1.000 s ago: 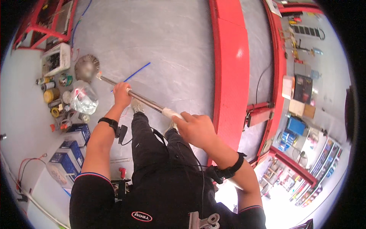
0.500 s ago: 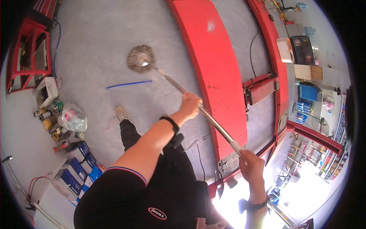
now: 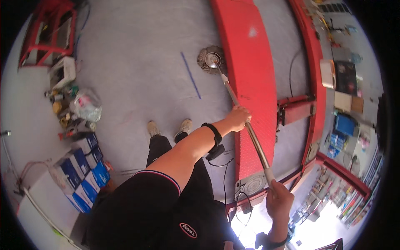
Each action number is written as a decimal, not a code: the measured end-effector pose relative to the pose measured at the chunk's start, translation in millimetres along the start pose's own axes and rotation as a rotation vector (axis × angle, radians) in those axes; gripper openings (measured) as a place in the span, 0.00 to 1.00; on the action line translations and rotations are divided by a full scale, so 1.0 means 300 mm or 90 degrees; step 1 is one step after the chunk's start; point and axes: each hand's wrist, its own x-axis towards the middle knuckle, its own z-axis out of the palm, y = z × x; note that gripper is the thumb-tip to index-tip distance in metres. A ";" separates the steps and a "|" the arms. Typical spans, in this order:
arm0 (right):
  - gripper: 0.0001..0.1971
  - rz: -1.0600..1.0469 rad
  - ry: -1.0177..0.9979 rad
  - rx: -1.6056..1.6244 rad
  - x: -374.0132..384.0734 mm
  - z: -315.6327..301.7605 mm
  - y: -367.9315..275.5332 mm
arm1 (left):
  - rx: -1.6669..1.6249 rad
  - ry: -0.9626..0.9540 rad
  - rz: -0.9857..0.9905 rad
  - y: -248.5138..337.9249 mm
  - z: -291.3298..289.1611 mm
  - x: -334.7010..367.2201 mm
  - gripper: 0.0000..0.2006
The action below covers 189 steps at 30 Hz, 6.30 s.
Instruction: The person mops the concrete floor of a garage using a string mop and a bucket. They move around a red car lift, dip the mop into the bucket to wring it out, and continue cleaning the floor area.
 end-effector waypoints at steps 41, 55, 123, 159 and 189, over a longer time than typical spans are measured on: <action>0.16 -0.292 -0.036 -0.042 0.065 0.244 0.059 | 0.141 0.373 -0.160 -0.238 -0.001 -0.639 0.14; 0.12 0.243 0.036 0.034 -0.580 0.079 0.494 | 0.053 -0.101 0.041 0.428 0.676 -0.155 0.12; 0.10 0.061 -0.003 -0.076 -0.992 0.222 0.579 | -0.020 -0.032 0.010 0.589 0.954 -0.492 0.11; 0.13 -0.560 -0.077 -0.053 -0.714 0.732 -0.062 | 0.208 0.439 -0.349 -0.088 0.476 -1.802 0.11; 0.09 -0.161 0.064 0.019 -1.331 0.209 1.018 | -0.043 0.118 -0.115 0.835 1.279 -0.867 0.10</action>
